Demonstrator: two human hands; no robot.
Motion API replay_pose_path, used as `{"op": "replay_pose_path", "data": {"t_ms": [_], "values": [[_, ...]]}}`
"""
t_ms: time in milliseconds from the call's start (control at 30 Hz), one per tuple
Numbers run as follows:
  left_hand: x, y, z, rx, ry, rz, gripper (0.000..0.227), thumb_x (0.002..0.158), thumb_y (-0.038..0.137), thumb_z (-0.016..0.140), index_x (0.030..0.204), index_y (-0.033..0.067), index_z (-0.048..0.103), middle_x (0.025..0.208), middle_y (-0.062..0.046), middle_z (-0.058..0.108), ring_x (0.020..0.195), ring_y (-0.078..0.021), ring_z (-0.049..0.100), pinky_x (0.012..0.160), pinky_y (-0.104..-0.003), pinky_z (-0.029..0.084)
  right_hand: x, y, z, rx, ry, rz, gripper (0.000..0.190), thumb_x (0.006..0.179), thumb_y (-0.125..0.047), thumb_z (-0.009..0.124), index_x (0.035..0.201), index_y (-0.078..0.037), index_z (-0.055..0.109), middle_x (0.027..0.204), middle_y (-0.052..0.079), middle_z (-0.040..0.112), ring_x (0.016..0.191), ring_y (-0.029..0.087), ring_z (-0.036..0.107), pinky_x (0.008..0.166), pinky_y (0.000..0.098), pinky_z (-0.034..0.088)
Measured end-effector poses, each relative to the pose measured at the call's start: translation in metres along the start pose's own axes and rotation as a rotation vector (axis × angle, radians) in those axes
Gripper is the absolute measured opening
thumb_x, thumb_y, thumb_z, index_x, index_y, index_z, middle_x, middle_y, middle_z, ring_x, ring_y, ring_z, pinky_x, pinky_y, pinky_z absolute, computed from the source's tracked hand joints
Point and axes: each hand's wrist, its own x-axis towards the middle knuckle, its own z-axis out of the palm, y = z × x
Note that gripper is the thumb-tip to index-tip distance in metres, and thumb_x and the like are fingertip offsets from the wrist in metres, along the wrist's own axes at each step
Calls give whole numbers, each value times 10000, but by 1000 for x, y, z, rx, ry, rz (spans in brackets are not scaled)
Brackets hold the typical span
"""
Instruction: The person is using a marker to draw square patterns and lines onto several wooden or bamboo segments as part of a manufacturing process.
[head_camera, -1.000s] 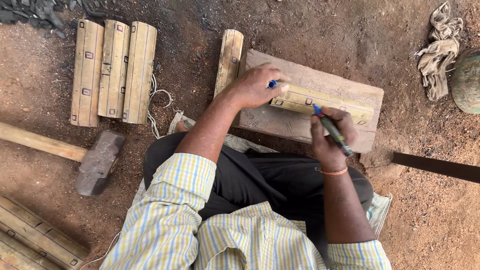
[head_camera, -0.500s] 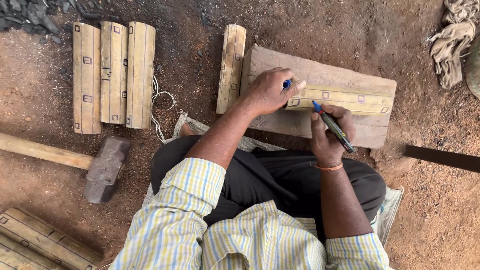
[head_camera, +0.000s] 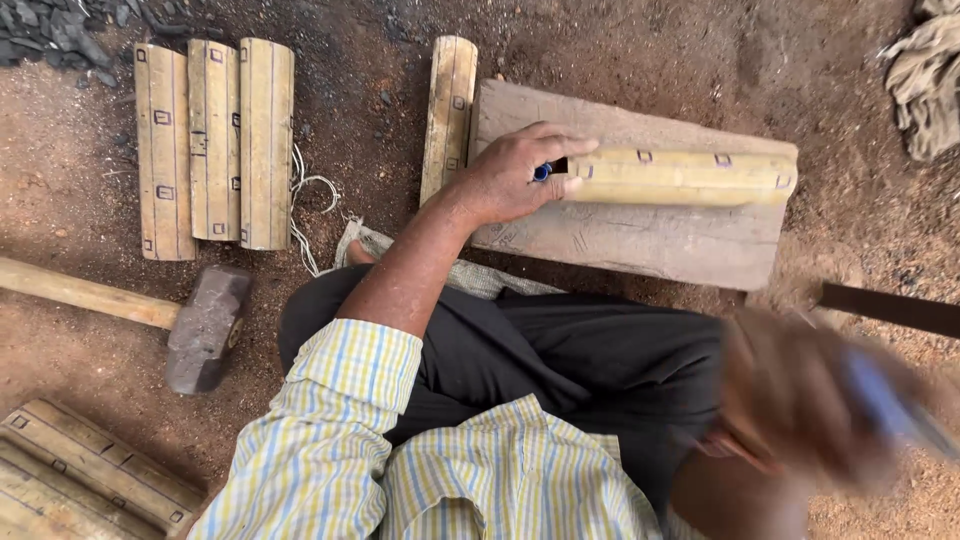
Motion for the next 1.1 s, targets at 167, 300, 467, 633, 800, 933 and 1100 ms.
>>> {"op": "replay_pose_path", "data": {"t_ms": [167, 300, 467, 633, 800, 933, 1100], "values": [[-2, 14, 13, -21, -52, 44, 635, 1004, 367, 716, 1564, 235, 446, 1561, -129, 457, 1377, -298, 540, 1159, -469, 456, 7, -40, 4, -482, -209, -200, 295, 946, -292, 638, 1086, -47, 722, 831, 107, 692, 644, 166, 642, 615, 266, 530], [-8, 46, 5, -48, -40, 6, 810, 843, 303, 827, 1533, 206, 413, 1541, -124, 436, 1352, -297, 533, 1133, -433, 462, 15, 50, 10, -637, -301, -237, 353, 1076, -256, 742, 1308, -4, 657, 1104, 140, 731, 965, 196, 735, 911, 313, 615], [-9, 29, 13, -46, 44, 85, 834, 748, 229, 896, 1473, 176, 488, 1482, -80, 535, 1357, -280, 565, 1145, -401, 497, 18, 93, -1, -983, -247, -203, 265, 990, -144, 783, 1184, 17, 698, 911, 137, 726, 792, 182, 693, 756, 287, 558], [-7, 22, 17, -69, 115, 160, 821, 702, 214, 942, 1417, 170, 540, 1449, -66, 578, 1357, -277, 582, 1143, -406, 508, 43, 80, 28, -1305, -353, -409, 206, 934, -93, 800, 1066, -15, 661, 975, 136, 735, 868, 218, 729, 797, 313, 571], [-2, 17, 25, -86, 78, 129, 799, 747, 268, 961, 1415, 182, 532, 1455, -56, 564, 1357, -256, 565, 1132, -398, 507, 52, 83, 35, -1330, -470, -479, 165, 874, -3, 760, 1018, -42, 689, 1008, 118, 733, 972, 273, 732, 898, 375, 585], [0, 16, 26, -56, 71, 127, 826, 710, 254, 947, 1418, 199, 525, 1455, -35, 560, 1358, -242, 560, 1135, -385, 508, 57, 83, 34, -1396, -499, -459, 168, 874, -20, 776, 1021, -49, 700, 992, 103, 742, 947, 252, 734, 883, 358, 590], [0, 25, 19, -18, 20, 81, 818, 719, 240, 932, 1420, 208, 511, 1462, -24, 541, 1348, -243, 551, 1121, -390, 498, 58, 81, 39, -1385, -512, -429, 186, 881, -28, 792, 1049, -56, 716, 1011, 95, 747, 962, 250, 734, 888, 361, 590]]}}
